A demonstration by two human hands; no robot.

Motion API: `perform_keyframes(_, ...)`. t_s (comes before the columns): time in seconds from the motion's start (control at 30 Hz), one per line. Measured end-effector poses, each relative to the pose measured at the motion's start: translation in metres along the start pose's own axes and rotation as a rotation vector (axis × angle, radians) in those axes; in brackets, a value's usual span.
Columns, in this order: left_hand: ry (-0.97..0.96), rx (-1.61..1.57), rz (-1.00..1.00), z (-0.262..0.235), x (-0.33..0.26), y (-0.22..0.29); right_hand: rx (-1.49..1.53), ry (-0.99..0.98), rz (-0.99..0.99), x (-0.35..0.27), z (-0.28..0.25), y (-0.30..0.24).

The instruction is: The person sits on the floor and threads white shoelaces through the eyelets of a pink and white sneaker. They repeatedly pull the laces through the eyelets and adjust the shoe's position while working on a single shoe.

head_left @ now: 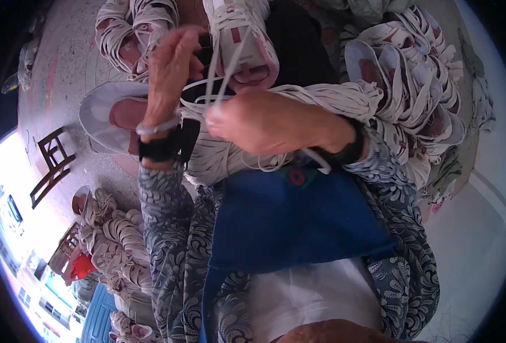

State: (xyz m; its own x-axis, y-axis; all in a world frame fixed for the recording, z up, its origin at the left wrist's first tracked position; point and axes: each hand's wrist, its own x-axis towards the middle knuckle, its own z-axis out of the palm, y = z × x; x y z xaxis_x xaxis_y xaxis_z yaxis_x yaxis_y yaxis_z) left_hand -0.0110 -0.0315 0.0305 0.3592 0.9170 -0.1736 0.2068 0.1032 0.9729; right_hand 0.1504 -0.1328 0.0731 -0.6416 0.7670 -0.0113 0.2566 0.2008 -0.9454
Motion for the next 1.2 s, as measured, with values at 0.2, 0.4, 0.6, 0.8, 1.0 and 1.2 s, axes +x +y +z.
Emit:
perform_keyframes(0.2,-0.462,0.052,-0.187,0.007,-0.021,0.008,-0.514,0.027,-0.116,0.013,0.038,0.012)
perform_keyframes(0.4,-0.445,-0.532,-0.166,0.000,-0.028,0.015,-0.174,0.014,0.045,-0.034,-0.015,0.009)
perform_keyframes(0.6,-0.405,-0.528,-0.047,0.048,-0.067,0.023,0.201,0.494,-0.083,-0.020,-0.026,0.053)
perform_keyframes(0.8,-0.478,-0.396,-0.233,0.014,-0.065,0.024,1.314,0.422,0.201,-0.004,-0.021,0.069)
perform_keyframes(1.0,0.111,-0.350,0.110,-0.065,-0.069,-0.015,1.036,0.933,0.367,-0.041,-0.054,0.075)
perform_keyframes(1.2,0.167,-1.271,0.316,-0.192,-0.121,0.003,1.368,0.755,0.324,-0.088,-0.106,0.150)
